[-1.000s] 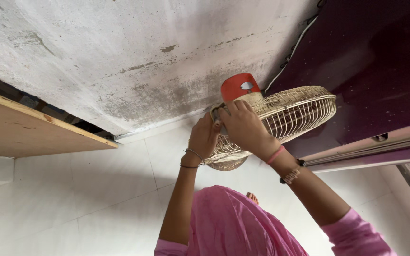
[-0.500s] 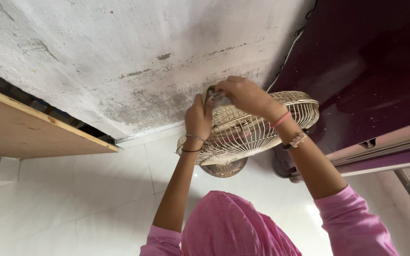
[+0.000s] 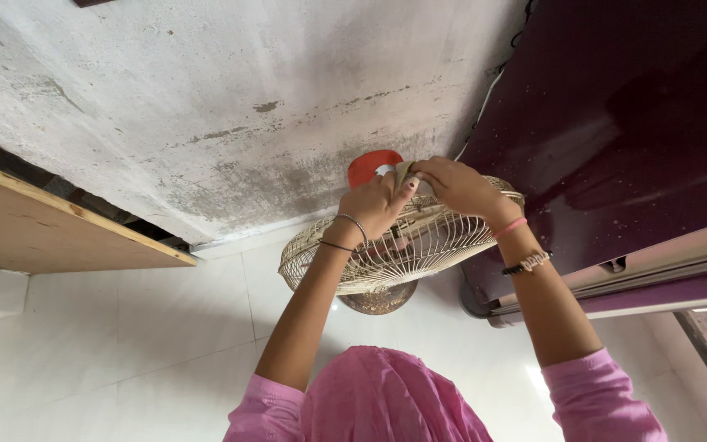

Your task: The person cleans a standing electric fan using a cloth. They wipe the top motor housing, the front wire cage, the fan blades, the central hub, the vertical stand, and the circular base. The cleaning is performed systematically from top to bottom.

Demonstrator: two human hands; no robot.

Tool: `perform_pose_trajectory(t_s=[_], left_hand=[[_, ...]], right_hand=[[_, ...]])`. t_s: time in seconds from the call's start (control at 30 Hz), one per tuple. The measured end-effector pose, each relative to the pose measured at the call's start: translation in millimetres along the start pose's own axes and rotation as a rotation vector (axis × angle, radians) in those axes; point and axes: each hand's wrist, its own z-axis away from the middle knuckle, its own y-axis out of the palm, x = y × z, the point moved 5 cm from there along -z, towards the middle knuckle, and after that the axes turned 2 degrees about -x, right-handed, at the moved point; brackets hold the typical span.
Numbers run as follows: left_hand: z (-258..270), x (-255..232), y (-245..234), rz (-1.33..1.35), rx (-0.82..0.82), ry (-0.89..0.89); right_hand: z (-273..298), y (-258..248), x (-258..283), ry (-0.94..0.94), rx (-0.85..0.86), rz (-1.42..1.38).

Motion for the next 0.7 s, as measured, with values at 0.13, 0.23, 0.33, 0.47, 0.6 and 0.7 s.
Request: perform_pose_trajectory(t_s=[0.13,0.23,0.33,0.47,0.6,0.7], left_hand=[[-31,38,30,0.181,0.311,-0.075],[-44,58,30,0.299,0.207,-0.172],[-50,42,6,0.307,-0.026,-0.166],[-54,-30,-17,-0.053,-0.252,0.141],[-35,-92,2,-0.296,-0.105,0.101],[-24,-112,9,-0.329,-0.022,0.054]], right_hand=[[-31,22,-15,0.170,0.201,-0.041],[-42,19,-17,0.153,0.139,-0.028],[-29,-7,-13,0.012,-0.076,-0.101],[13,-50,-22,-0.020,-0.370,-0.136],[61,-51,-35,-0.068,-0.456,0.061],[80,-28,-37,-0.201,-0.362,-0.001]])
